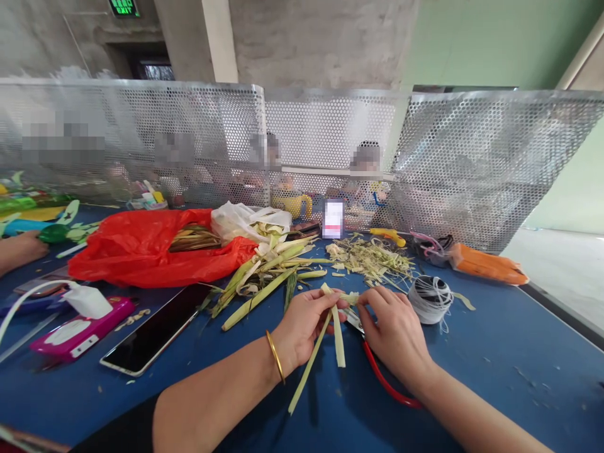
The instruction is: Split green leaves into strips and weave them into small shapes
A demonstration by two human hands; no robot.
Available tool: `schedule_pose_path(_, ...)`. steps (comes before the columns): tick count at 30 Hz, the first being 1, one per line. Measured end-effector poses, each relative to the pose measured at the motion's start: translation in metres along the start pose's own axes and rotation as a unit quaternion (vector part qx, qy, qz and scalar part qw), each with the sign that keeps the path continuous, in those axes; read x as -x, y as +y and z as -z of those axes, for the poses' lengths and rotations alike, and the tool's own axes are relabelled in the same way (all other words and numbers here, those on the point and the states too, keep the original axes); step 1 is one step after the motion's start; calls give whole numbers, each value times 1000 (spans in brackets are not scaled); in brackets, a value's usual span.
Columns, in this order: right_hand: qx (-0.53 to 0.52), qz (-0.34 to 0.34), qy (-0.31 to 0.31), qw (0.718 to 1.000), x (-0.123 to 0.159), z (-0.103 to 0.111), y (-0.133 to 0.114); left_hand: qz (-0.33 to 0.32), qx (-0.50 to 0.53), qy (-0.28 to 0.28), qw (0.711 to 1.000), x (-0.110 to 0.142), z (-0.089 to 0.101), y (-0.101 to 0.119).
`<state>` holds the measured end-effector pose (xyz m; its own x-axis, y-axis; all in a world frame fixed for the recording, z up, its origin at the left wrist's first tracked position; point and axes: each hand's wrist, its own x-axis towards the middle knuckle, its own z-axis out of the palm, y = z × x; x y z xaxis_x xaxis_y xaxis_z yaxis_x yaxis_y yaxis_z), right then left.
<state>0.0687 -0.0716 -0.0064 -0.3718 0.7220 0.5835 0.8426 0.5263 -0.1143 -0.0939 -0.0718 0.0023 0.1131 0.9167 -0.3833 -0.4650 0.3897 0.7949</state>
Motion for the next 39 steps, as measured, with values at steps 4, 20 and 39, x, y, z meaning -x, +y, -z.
schedule_pose_path(4,-48,-21,-46,998,0,2,-4,-2,2,9,1000,-2,0,0)
schedule_pose_path(20,-21,9,-11,1000,-11,17,11,-17,-69,21,997,-4,5,0)
schedule_pose_path(39,-48,92,-21,994,-3,22,-6,53,42,-29,997,-6,5,4)
